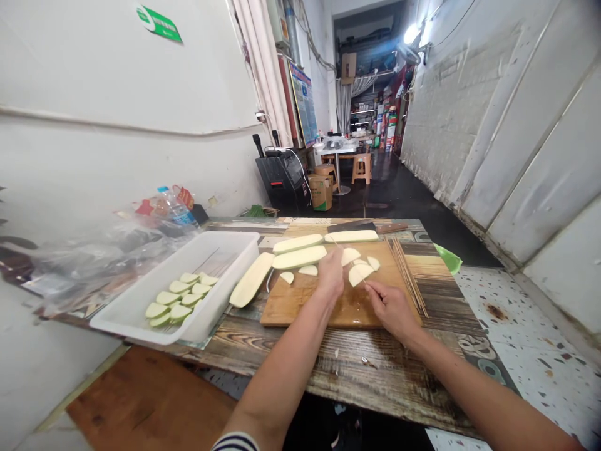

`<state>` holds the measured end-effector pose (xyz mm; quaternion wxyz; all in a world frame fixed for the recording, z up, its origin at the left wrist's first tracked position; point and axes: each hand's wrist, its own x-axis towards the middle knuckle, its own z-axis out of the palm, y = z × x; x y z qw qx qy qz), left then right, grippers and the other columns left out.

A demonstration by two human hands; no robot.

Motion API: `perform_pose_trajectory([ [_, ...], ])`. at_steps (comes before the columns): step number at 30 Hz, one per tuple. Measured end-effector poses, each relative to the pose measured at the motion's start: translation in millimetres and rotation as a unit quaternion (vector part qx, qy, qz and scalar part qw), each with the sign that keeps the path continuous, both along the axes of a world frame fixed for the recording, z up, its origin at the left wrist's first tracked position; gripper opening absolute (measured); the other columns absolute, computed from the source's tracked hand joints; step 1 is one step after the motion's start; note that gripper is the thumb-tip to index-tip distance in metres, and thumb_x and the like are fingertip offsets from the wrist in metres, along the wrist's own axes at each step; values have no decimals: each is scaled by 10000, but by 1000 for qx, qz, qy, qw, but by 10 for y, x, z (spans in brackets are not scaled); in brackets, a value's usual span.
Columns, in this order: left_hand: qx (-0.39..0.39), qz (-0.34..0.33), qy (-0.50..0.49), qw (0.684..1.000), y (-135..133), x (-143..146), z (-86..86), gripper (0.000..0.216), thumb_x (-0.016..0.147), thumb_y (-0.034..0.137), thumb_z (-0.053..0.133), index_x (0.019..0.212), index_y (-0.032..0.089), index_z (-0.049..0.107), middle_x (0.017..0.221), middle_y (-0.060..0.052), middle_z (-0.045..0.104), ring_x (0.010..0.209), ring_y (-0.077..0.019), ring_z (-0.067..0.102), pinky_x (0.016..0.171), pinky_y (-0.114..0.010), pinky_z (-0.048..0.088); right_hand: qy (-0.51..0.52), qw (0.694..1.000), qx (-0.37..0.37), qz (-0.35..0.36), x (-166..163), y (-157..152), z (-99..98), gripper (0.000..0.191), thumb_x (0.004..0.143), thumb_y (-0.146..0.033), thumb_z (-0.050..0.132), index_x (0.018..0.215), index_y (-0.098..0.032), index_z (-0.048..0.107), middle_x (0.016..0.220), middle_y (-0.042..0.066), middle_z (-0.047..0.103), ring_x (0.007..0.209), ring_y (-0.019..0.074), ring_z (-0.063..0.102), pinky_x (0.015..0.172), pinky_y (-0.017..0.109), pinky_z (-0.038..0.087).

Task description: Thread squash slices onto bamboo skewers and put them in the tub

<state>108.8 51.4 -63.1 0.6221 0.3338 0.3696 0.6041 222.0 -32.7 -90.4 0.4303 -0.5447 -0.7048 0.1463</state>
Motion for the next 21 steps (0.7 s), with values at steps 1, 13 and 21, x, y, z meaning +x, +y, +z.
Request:
perform_pose_trajectory([
  [1, -1, -11, 7, 1000, 2, -2, -9, 226, 735, 298, 580, 791, 90, 648, 781, -109, 666, 646, -159, 607, 627, -271, 475, 5, 1000, -4, 4, -2, 1, 0, 306, 866, -290, 405, 820, -162, 678, 748, 37, 685, 635, 154, 593, 604, 227, 430],
  [13, 237, -79, 449, 858, 57, -42, -133, 390, 819, 354, 478, 1161, 176, 532, 1274, -103, 492, 1208, -217, 397, 1019, -362, 262, 49, 987, 23, -153, 386, 168, 230, 349, 828, -372, 417, 873, -148, 681, 614, 19, 620, 550, 149, 534, 554, 241, 398],
  [21, 209, -99, 680, 695, -17, -7, -45, 495, 607, 408, 694, 1047, 204, 597, 1117, -118, 535, 1060, -307, 459, 901, -414, 345, 66, 986, 18, -150, 356, 127, 292, 377, 821, -382, 397, 818, -131, 678, 515, 4, 566, 460, 131, 480, 481, 231, 367],
])
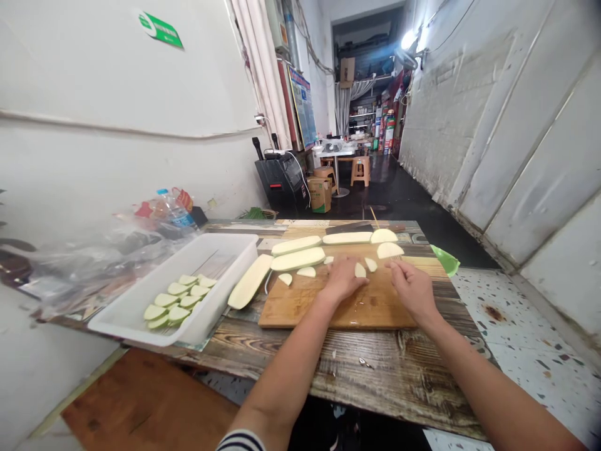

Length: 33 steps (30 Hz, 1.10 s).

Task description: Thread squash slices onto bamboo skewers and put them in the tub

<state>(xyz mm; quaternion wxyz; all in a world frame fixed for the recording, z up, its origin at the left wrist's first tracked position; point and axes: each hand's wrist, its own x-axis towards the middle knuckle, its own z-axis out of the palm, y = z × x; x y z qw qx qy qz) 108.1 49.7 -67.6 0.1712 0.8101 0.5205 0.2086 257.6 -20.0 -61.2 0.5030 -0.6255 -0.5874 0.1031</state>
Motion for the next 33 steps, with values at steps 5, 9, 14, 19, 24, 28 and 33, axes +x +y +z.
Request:
perform_pose_trajectory([
  [5, -47, -59, -153, 985, -4, -194, 55, 326, 485, 236, 767, 799, 219, 683, 918, -77, 627, 894, -273, 553, 838, -347, 409, -2, 1000, -5, 25, -30, -6, -74, 390, 830, -392, 398, 855, -129, 685, 514, 5, 573, 445, 128, 470, 461, 230, 363],
  [9, -160, -61, -342, 924, 93, -353, 30, 218, 517, 84, 711, 682, 224, 686, 753, -33, 666, 760, -214, 603, 785, -324, 463, 9, 999, -6, 45, -65, -53, -117, 370, 832, -379, 411, 892, -130, 678, 593, 20, 631, 481, 129, 518, 457, 218, 376],
  [14, -245, 95, -640, 722, 252, -430, 18, 131, 661, 100, 660, 789, 130, 654, 840, -95, 667, 738, -190, 638, 721, -342, 520, -23, 994, -16, 107, -173, -185, -203, 315, 825, -349, 440, 899, -155, 677, 727, 41, 698, 609, 169, 617, 558, 244, 450],
  [19, -278, 149, -755, 575, 350, -562, 73, 92, 731, 66, 605, 822, 66, 609, 846, -127, 663, 765, -190, 650, 686, -304, 552, -82, 981, -47, 169, -290, -307, -253, 312, 852, -323, 415, 884, -173, 686, 795, 52, 716, 679, 194, 650, 606, 272, 478],
  [24, -274, 196, -780, 528, 417, -672, 80, 143, 709, 48, 630, 849, 59, 602, 843, -134, 661, 740, -197, 653, 639, -285, 559, -96, 975, -44, 194, -337, -337, -265, 291, 854, -302, 422, 895, -199, 691, 825, 55, 718, 740, 203, 664, 652, 286, 504],
  [28, -275, 194, -777, 533, 423, -689, 76, 130, 708, 56, 637, 835, 68, 610, 845, -123, 660, 751, -196, 651, 638, -273, 554, -95, 975, -50, 195, -347, -333, -275, 298, 853, -300, 422, 929, -199, 692, 834, 61, 719, 758, 211, 668, 674, 303, 515],
  [33, -280, 189, -769, 543, 414, -675, 77, 145, 696, 75, 659, 834, 60, 618, 848, -132, 659, 751, -194, 651, 635, -270, 549, -87, 976, -48, 196, -352, -332, -276, 296, 852, -295, 428, 935, -201, 696, 860, 67, 719, 776, 214, 669, 693, 311, 520],
])
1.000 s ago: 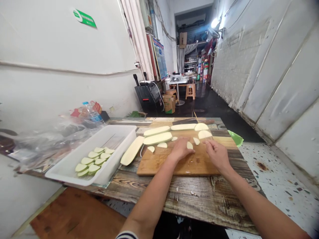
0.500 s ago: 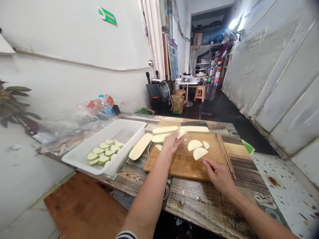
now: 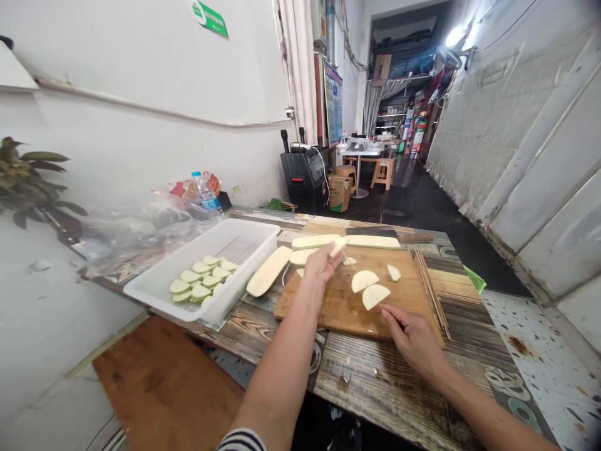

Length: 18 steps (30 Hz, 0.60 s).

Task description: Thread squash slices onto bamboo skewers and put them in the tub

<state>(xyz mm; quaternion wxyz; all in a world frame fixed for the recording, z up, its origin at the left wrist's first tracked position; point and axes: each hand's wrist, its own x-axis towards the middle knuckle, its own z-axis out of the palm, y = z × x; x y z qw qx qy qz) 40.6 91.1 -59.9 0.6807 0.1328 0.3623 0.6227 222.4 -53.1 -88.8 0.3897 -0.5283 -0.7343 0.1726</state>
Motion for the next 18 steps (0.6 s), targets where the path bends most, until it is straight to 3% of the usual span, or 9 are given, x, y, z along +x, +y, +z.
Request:
perform_pose_trajectory([
  [18, 2, -14, 20, 1000, -29, 14, 43, 175, 725, 81, 624, 898, 53, 619, 819, -141, 661, 685, -172, 647, 618, -263, 543, 8, 1000, -6, 4, -9, -7, 26, 295, 851, -300, 425, 902, -199, 697, 834, 65, 717, 766, 216, 664, 681, 307, 517],
])
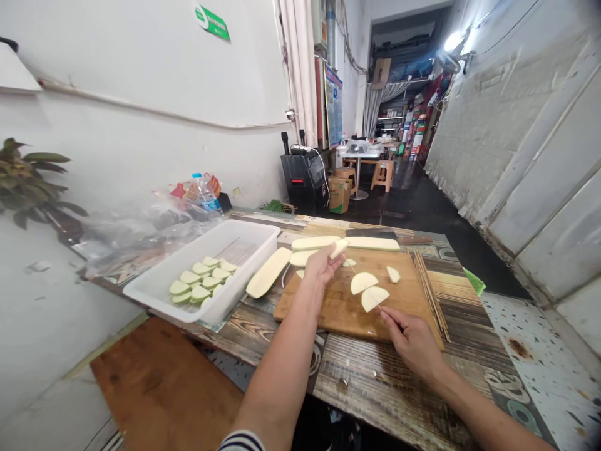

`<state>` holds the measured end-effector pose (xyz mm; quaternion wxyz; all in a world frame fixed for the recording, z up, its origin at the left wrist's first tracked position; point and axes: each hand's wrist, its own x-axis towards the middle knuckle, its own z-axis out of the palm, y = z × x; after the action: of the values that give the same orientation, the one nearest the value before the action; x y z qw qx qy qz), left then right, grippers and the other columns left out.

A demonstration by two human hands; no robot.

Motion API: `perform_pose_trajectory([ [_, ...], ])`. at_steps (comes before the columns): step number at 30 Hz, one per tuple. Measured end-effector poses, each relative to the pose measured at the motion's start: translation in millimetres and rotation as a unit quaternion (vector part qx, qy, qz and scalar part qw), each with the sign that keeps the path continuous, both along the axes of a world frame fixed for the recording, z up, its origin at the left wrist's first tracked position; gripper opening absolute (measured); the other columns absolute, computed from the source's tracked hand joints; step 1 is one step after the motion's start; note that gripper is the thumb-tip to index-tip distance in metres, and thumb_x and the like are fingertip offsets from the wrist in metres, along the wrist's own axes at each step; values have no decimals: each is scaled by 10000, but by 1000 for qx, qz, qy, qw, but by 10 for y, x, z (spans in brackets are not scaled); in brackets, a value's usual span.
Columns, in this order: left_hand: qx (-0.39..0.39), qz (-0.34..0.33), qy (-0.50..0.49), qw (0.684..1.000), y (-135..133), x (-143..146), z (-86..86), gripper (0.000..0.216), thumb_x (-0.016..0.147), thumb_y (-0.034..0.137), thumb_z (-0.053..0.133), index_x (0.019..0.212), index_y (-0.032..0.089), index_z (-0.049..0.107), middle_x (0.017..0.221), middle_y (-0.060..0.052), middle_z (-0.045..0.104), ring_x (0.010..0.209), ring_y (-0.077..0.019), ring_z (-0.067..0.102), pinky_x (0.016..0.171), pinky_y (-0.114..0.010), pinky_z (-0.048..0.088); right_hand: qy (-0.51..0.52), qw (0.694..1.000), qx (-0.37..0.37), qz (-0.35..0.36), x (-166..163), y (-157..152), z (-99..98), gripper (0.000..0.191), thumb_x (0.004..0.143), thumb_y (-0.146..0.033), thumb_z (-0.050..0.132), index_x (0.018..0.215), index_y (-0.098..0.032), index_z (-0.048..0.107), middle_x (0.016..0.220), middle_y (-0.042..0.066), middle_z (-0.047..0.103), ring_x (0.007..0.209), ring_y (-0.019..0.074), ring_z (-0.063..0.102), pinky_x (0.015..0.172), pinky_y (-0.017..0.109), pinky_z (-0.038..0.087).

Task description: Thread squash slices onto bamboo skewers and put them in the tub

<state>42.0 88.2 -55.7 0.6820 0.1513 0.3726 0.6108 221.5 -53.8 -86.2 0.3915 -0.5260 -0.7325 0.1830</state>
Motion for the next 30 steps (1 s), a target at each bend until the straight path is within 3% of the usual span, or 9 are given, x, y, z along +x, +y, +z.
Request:
perform_pose_trajectory([
  [8, 42, 26, 61, 997, 14, 7, -40, 83, 700, 67, 627, 783, 61, 616, 736, -97, 655, 638, -164, 638, 630, -305, 556, 4, 1000, -25, -1, 3, -9, 18, 293, 846, -311, 418, 857, -192, 686, 798, 60, 713, 754, 215, 661, 668, 290, 504],
  [16, 60, 35, 108, 992, -37, 49, 0, 37, 702, 75, 630, 733, 55, 635, 783, -104, 655, 685, -166, 638, 671, -312, 560, 5, 999, -47, -1, -22, -33, 88, 305, 849, -320, 402, 818, -180, 672, 749, 56, 701, 712, 212, 651, 633, 285, 485],
  [30, 70, -23, 126, 989, -40, 98, -68, 94, 679, 98, 668, 757, 47, 651, 898, -148, 659, 731, -190, 647, 676, -324, 561, 6, 999, -51, 1, -38, -2, 28, 329, 858, -316, 377, 769, -167, 657, 686, 57, 659, 722, 206, 629, 678, 279, 460],
])
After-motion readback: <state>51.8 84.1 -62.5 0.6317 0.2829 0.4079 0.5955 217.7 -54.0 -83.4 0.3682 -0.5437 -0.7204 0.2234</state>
